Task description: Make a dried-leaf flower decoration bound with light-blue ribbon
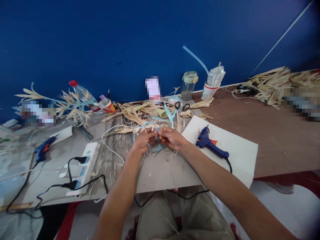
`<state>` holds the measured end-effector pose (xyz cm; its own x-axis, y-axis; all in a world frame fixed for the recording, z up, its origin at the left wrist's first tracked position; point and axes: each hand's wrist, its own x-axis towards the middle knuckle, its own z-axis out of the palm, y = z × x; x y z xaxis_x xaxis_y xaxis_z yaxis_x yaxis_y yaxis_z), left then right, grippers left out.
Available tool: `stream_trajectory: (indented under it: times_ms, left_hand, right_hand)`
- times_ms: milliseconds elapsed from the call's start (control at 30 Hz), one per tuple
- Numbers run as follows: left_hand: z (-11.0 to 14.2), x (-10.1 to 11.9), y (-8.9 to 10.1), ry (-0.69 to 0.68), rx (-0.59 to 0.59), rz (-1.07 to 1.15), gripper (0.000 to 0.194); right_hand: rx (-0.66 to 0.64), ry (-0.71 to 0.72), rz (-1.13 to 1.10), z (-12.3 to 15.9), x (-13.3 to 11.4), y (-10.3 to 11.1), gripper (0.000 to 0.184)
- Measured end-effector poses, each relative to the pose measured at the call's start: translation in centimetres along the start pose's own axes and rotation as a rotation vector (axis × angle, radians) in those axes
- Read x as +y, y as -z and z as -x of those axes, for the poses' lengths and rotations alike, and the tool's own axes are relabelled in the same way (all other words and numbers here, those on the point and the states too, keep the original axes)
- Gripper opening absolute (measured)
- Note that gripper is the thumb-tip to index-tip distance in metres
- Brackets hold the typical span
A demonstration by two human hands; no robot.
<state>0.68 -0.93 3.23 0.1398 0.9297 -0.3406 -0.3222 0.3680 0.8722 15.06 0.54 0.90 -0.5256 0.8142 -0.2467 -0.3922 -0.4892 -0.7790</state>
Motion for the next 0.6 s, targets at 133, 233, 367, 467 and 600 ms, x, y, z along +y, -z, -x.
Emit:
stream_trajectory:
  times_ms: [133, 233, 367, 467, 600]
  left_hand:
    - [-0.03, -0.08, -0.09, -0.017, 0.03, -0.014, 0.04]
    - [-0.21, -0.18, 0.07, -0.044, 0.06, -0.054, 0.041]
    - [-0.4, -0.27, 0.32, -0.058, 0.057, -0.062, 0.041]
    - [-0.39, -0.3, 0.3, -0.088, 0.087, -0.081, 0.04]
    - [-0.33, -0.29, 0.24, -0.132, 0.137, -0.135, 0.037]
  right_hand:
    - [-0.008, 0.0, -0.012, 0.12, -0.03, -0.23, 0.034]
    - [0.007, -0.005, 0.003, 0.09, 0.04, -0.35, 0.035]
    - [0.023, 0.009, 0.025, -0.02, 0.12, -0.43, 0.037]
    - [0.015, 0.008, 0.015, -0.07, 0.19, -0.42, 0.036]
    - [-0.019, -0.031, -0.004, -0.06, 0.17, -0.38, 0.032]
